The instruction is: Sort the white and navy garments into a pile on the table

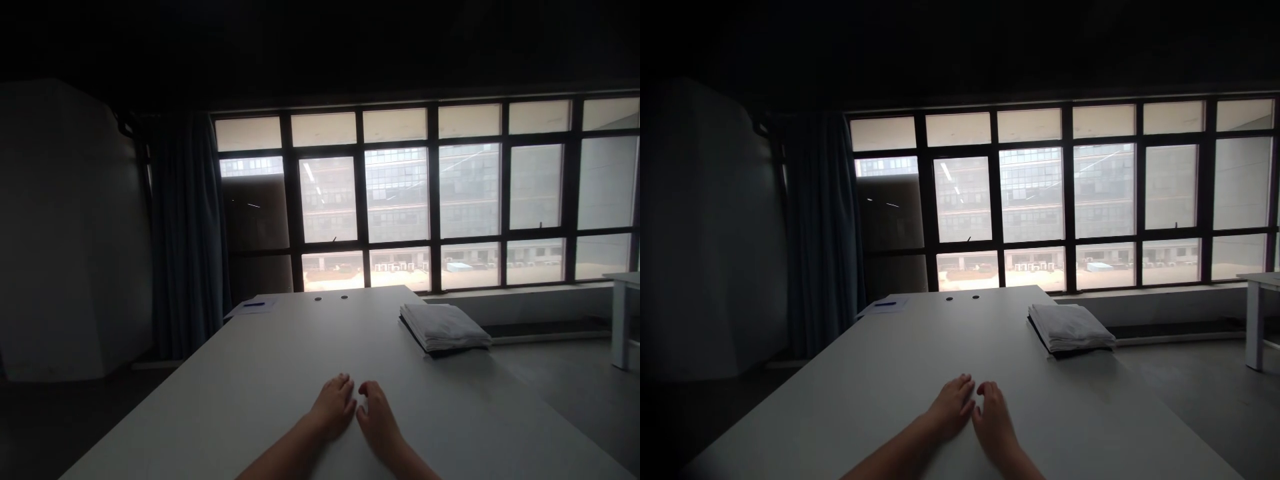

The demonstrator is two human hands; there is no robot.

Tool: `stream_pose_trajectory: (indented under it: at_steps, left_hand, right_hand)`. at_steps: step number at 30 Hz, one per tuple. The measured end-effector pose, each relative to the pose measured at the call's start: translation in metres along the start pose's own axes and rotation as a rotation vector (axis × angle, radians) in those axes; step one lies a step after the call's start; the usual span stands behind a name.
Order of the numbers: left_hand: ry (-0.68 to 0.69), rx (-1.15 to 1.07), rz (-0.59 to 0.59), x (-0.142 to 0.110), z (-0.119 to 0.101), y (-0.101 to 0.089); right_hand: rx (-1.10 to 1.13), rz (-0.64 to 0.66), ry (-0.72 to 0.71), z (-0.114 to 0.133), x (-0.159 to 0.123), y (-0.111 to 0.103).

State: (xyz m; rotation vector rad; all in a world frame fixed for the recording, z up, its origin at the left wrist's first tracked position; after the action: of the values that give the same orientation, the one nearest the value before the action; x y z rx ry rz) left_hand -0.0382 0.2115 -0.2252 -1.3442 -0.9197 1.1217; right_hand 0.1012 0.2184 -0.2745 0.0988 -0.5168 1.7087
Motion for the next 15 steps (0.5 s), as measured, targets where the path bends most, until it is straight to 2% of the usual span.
stream_pose_trajectory:
  at_steps: [5,9,12,15]
  left_hand:
    - [0.019,0.019,0.063,-0.035,0.010,0.007]
    - [0.002,0.051,0.133,-0.059,0.024,0.017]
    - [0.005,0.069,0.189,-0.064,0.027,0.022]
    - [-0.002,0.073,0.217,-0.064,0.027,0.019]
  right_hand:
    - [-0.001,0.082,0.022,-0.001,-0.003,-0.002]
    - [-0.120,0.205,-0.068,0.000,0.003,-0.016]
    - [-0.372,0.236,-0.118,-0.015,0.027,-0.053]
    - [-0.526,0.120,-0.023,-0.043,0.069,-0.110]
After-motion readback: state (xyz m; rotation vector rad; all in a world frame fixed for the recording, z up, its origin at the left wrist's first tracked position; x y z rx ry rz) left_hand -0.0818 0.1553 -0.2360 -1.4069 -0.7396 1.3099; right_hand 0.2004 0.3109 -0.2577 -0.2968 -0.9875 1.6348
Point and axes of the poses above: each hand's wrist, its own x-axis towards the middle knuckle, its own y-axis out of the palm, z = x × y, the point moved 4 cm from there along x, towards the middle knuckle, and after that the axes turned 14 degrees about x, right-handed, at the moved point
